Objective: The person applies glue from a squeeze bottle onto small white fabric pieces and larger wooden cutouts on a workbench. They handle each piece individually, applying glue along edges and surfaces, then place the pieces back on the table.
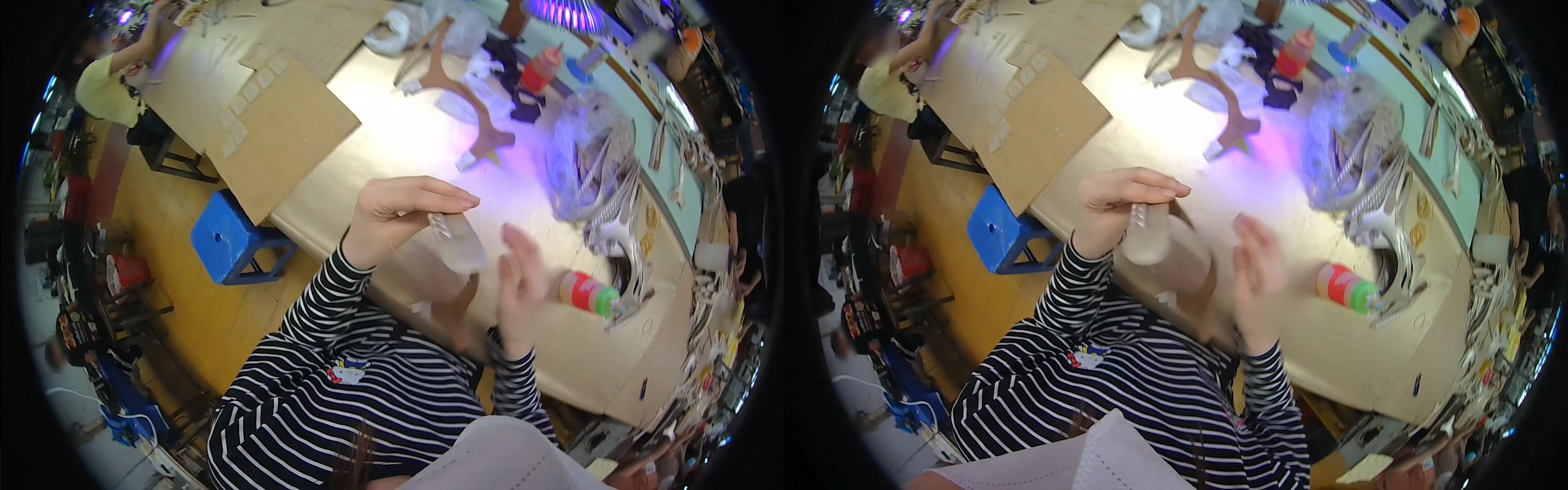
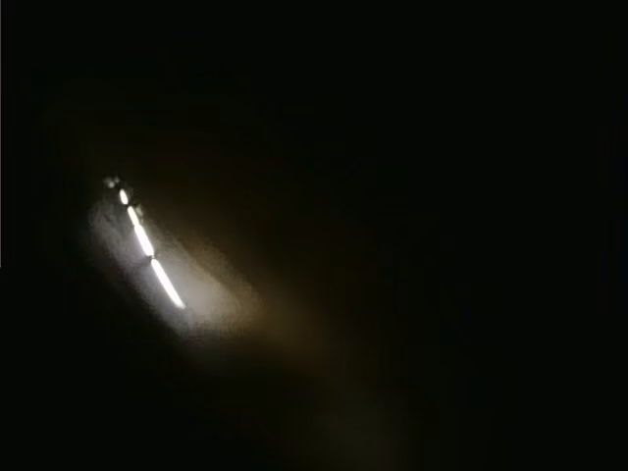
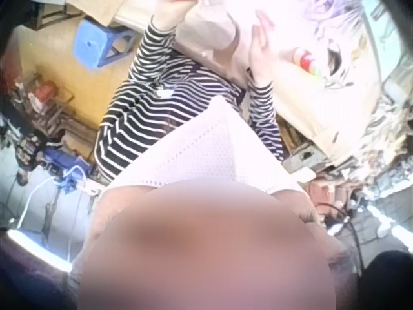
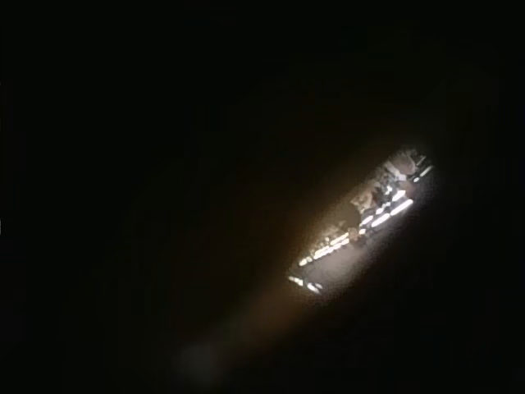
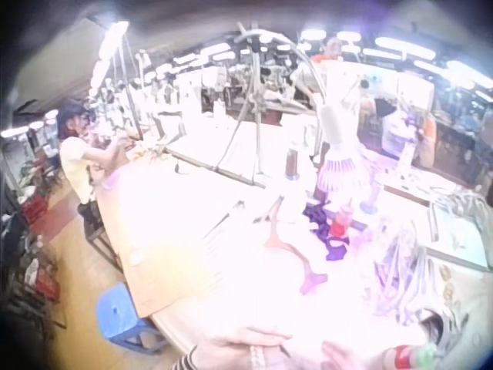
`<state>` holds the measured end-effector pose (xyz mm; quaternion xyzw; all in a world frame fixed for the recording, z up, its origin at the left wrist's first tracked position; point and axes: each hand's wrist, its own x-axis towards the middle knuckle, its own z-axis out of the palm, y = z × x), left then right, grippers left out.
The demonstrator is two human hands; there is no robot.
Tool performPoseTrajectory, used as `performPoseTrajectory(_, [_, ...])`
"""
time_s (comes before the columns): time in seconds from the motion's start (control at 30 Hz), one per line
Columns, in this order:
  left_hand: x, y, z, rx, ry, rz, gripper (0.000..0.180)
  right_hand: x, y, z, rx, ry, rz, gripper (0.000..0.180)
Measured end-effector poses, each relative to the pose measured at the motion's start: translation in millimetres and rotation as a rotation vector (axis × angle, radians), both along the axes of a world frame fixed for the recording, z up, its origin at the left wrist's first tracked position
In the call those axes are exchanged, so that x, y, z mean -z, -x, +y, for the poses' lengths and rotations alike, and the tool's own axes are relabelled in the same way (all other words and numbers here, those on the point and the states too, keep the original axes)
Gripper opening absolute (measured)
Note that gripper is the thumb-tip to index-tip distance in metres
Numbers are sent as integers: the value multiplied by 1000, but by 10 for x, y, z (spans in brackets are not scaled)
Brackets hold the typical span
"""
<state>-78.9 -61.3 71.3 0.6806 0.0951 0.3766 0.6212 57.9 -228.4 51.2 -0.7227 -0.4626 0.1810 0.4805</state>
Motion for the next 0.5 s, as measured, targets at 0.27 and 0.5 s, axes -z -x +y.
performPoseTrajectory(0.27, [175, -217, -174, -67, -610, 22, 23, -294, -163, -141, -160, -497, -554, 29])
performPoseTrajectory(0.5, [204, -205, -207, -149, -672, -46, 15, -271, -94, -136, -71, -456, -632, 27])
